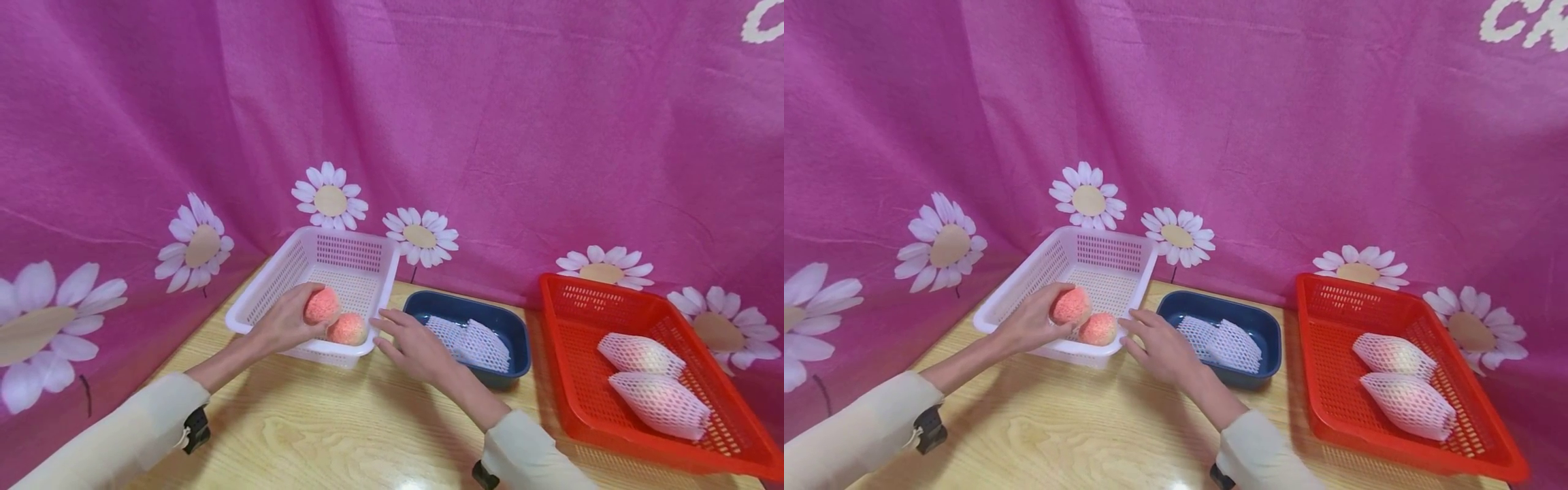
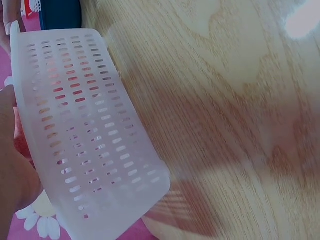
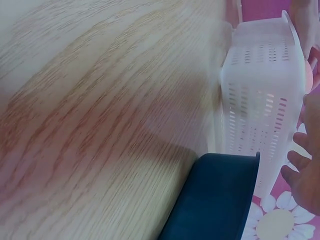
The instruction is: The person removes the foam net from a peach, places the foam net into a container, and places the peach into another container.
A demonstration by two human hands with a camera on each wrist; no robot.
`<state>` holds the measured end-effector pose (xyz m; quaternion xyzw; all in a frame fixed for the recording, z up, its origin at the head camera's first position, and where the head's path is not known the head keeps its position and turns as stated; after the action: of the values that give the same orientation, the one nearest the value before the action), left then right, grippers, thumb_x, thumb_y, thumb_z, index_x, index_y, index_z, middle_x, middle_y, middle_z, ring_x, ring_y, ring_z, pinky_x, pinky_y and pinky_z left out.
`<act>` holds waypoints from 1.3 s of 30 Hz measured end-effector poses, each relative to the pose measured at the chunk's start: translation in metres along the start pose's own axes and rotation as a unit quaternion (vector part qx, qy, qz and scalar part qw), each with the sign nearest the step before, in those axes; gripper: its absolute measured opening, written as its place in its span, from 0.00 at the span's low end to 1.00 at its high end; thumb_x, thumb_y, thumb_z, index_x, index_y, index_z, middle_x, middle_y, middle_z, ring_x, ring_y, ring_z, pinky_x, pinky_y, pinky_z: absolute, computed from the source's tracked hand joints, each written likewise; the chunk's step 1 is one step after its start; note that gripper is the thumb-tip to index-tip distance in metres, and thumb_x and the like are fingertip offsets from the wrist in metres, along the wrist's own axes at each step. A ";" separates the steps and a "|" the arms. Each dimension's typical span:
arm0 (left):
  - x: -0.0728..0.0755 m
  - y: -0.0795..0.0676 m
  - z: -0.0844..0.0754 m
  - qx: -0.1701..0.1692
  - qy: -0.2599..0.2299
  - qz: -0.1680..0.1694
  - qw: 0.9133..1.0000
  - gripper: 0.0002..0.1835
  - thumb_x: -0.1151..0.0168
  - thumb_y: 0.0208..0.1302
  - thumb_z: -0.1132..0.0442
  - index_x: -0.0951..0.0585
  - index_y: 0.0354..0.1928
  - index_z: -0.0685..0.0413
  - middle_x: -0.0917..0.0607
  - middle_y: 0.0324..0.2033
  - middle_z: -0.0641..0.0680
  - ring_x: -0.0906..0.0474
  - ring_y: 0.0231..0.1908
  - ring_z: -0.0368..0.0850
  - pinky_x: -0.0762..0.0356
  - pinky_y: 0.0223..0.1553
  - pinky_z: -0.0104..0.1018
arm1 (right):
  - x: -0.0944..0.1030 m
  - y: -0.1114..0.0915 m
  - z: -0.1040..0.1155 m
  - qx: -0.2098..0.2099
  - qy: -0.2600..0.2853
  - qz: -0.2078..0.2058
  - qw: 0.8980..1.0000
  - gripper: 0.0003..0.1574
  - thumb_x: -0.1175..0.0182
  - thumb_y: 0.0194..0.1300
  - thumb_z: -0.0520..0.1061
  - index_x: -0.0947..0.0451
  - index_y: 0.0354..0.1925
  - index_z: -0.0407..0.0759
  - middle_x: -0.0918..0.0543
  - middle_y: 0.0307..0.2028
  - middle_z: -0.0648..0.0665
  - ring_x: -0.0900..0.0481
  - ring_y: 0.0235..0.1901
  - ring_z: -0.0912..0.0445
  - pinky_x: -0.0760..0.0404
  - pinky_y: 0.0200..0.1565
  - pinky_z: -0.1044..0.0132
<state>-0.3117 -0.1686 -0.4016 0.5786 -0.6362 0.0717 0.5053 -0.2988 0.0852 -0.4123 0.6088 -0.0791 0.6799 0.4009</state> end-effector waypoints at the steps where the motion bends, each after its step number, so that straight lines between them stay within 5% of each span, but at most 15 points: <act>1: 0.000 0.000 0.001 0.001 0.000 0.000 1.000 0.34 0.28 0.50 0.63 0.26 0.60 0.69 0.20 0.54 0.66 0.23 0.54 0.61 0.23 0.54 0.53 | -0.001 0.001 0.001 0.001 0.000 0.000 1.000 0.26 0.42 0.73 0.50 0.23 0.65 0.43 0.25 0.65 0.38 0.31 0.66 0.45 0.31 0.64 0.48; 15: 0.002 0.002 0.007 0.047 0.022 0.048 0.997 0.33 0.29 0.48 0.62 0.25 0.58 0.67 0.18 0.48 0.63 0.20 0.47 0.58 0.20 0.47 0.51 | -0.004 0.006 0.005 0.000 -0.003 0.004 1.000 0.24 0.46 0.76 0.53 0.21 0.63 0.46 0.26 0.65 0.40 0.31 0.67 0.47 0.29 0.63 0.47; 39: 0.002 0.003 0.014 0.121 0.030 0.090 0.988 0.31 0.29 0.49 0.59 0.26 0.55 0.67 0.17 0.42 0.62 0.19 0.40 0.56 0.18 0.41 0.47 | -0.011 0.021 0.010 0.085 0.003 0.016 0.996 0.17 0.42 0.72 0.42 0.16 0.55 0.39 0.17 0.55 0.42 0.30 0.66 0.46 0.32 0.65 0.55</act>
<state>-0.3215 -0.1786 -0.4053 0.5735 -0.6571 0.2108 0.4414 -0.3049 0.0603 -0.4117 0.6371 -0.0297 0.6925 0.3371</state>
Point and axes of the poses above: each hand's wrist, its own y-axis towards the middle knuckle, its own x-axis out of the back of the hand, z = x × y, the point moved 3 cm from there along y, towards the middle knuckle
